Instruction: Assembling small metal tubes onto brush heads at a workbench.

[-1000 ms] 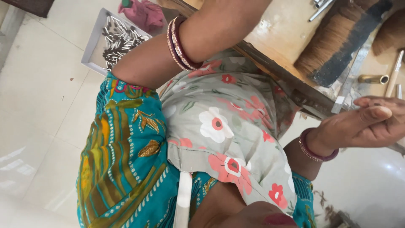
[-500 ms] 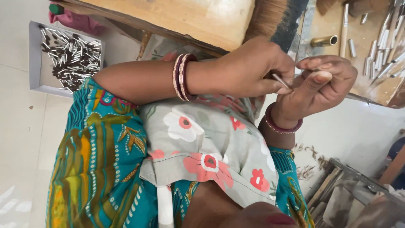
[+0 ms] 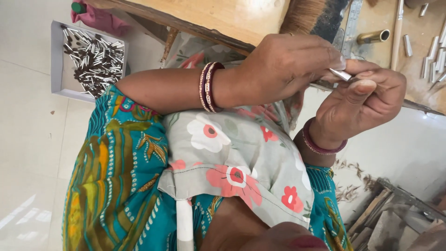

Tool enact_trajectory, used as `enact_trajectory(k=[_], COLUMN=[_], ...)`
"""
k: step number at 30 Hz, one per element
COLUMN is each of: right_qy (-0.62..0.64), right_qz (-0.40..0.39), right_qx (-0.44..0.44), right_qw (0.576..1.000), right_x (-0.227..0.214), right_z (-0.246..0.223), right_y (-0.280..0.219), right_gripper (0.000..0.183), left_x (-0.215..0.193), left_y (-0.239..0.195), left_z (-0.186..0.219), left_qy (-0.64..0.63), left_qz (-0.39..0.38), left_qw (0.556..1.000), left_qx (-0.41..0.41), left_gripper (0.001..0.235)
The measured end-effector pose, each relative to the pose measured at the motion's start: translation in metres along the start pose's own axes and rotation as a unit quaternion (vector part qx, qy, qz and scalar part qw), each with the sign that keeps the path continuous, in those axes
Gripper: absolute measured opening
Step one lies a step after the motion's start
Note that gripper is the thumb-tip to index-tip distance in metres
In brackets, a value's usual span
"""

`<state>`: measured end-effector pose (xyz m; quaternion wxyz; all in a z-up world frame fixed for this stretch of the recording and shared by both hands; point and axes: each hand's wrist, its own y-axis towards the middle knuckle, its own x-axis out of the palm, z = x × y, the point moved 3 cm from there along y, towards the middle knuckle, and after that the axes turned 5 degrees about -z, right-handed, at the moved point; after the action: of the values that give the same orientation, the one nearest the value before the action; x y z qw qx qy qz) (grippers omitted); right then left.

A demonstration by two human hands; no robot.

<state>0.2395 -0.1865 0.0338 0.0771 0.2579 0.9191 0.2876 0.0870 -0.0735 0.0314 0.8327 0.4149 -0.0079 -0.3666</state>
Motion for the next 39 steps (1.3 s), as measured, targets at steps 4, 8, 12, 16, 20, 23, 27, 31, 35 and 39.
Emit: enact_trajectory(k=[4, 8, 12, 16, 20, 23, 27, 31, 35, 39], right_qy=[-0.034, -0.087, -0.168, -0.184, -0.274, -0.24, -0.129, -0.194, -0.176, -0.275], right_qz=[-0.001, 0.013, -0.033, -0.115, -0.114, -0.146, -0.107, 0.068, 0.027, -0.033], right_qx=[-0.021, -0.044, -0.063, -0.028, -0.084, -0.063, -0.058, 0.022, -0.121, -0.126], right_qw=[0.999, 0.995, 0.983, 0.976, 0.951, 0.958, 0.984, 0.978, 0.977, 0.953], right_x=[0.006, 0.005, 0.002, -0.018, -0.008, 0.0, -0.01, -0.047, 0.008, 0.023], right_z=[-0.005, -0.011, -0.028, -0.031, -0.035, -0.035, -0.019, 0.018, -0.007, -0.008], right_y=[0.003, 0.001, 0.002, 0.002, 0.012, 0.014, 0.014, -0.014, -0.008, -0.026], right_gripper=[0.044, 0.043, 0.041, 0.039, 0.041, 0.04, 0.07, 0.058, 0.083, 0.1], left_x=[-0.003, -0.004, -0.007, -0.012, -0.013, -0.016, -0.018, -0.018, -0.02, -0.019], left_y=[0.002, 0.0, -0.002, 0.0, 0.001, 0.003, 0.003, 0.002, -0.001, -0.001], left_z=[0.002, 0.004, 0.008, 0.01, 0.007, 0.006, 0.005, 0.008, 0.009, 0.009], left_qy=[-0.013, -0.011, -0.018, 0.002, 0.011, 0.015, 0.012, -0.013, -0.036, -0.061], left_qz=[-0.001, -0.004, -0.012, -0.036, -0.046, -0.038, 0.002, -0.003, 0.007, -0.003], left_qw=[1.0, 1.0, 1.0, 0.999, 0.999, 0.999, 1.0, 1.0, 0.999, 0.997], left_qx=[-0.005, -0.009, -0.008, 0.005, 0.01, 0.009, -0.011, -0.01, -0.019, -0.037], left_gripper=[0.023, 0.023, 0.024, 0.026, 0.027, 0.027, 0.026, 0.026, 0.025, 0.023])
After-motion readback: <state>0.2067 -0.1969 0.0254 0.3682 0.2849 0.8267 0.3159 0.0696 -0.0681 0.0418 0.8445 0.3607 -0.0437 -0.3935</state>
